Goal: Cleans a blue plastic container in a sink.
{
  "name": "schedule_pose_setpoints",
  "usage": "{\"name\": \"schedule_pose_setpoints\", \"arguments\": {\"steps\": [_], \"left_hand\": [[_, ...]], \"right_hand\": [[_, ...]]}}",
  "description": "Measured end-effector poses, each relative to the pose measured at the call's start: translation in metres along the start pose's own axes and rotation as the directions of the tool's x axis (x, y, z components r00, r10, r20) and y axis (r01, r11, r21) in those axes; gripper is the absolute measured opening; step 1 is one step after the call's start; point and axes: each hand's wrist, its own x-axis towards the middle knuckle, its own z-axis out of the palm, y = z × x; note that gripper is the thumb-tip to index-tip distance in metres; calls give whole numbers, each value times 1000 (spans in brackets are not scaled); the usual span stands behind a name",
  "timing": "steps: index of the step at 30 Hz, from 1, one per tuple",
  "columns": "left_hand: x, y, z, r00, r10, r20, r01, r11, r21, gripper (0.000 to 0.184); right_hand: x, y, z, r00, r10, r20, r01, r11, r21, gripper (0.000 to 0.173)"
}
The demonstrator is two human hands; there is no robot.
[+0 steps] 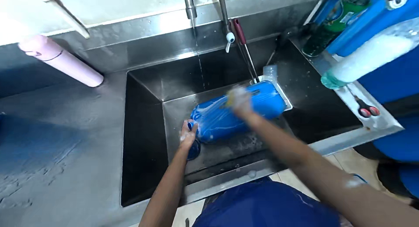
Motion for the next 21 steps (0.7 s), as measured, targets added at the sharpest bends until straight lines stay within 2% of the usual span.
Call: {"name": "schedule_pose_setpoints", "arguments": {"steps": [1,2,3,4,5,6,7,8,9,10,11,12,13,14,15,16,17,19,20,21], "left_hand": [[0,0,-1,1000,-2,1,2,999,50,40],[-1,0,-2,1000,6,7,-6,997,72,42],[-2,1,-4,1000,21,13,-22,997,75,44],[-2,0,-7,999,37,20,-39,997,65,44],[-2,0,-8,999,42,29,-44,998,46,44],[1,2,-9,998,38,44,-39,999,29,45],[4,5,-11,998,26,61,-27,999,25,45],[5,6,-12,997,7,77,-10,999,34,45],[4,6,-13,996,-8,87,4,999,47,45],[5,6,-12,996,-16,86,11,998,63,45],[7,7,-13,997,-18,78,11,997,79,45],[6,7,-12,997,-15,72,8,995,95,45],[3,4,-12,998,-3,67,-5,993,116,45],[-2,1,-11,998,24,66,-33,990,140,46],[-6,-2,-10,995,65,69,-75,985,155,49],[-9,-6,-10,991,118,65,-126,980,154,49],[-11,-9,-11,985,159,61,-167,975,149,45],[-5,-15,-9,977,213,33,-215,970,110,43],[2,-18,-8,971,241,9,-240,967,90,43],[8,-22,-6,963,268,-13,-266,961,71,43]], "right_hand": [[-23,-44,23,985,-147,87,139,986,88,54],[-42,-74,32,941,-281,187,245,950,193,64],[-51,-82,29,895,-364,260,299,919,257,72],[-51,-68,19,901,-358,246,295,920,258,67],[-45,-35,4,946,-252,204,216,959,184,57],[-32,10,-18,982,-94,163,82,994,76,49],[-16,54,-43,986,99,135,-94,995,-45,47],[-2,92,-59,953,289,92,-278,953,-118,49],[8,107,-68,895,441,71,-424,889,-174,51],[13,94,-69,865,498,59,-476,853,-215,47],[12,57,-55,879,475,45,-454,862,-224,46],[0,11,-23,943,331,14,-324,930,-173,45],[-16,-36,14,993,118,-20,-119,992,-50,42],[-26,-79,42,997,-78,18,77,995,62,41],[-29,-103,53,966,-252,58,240,958,155,39],[-21,-104,48,929,-352,118,324,923,207,38],[-10,-83,37,934,-348,88,331,929,163,37],[23,21,4,988,-142,-52,141,990,-24,42],[39,75,-23,996,83,-33,-85,994,-70,45],[52,110,-50,939,340,52,-337,939,-70,48]]}}
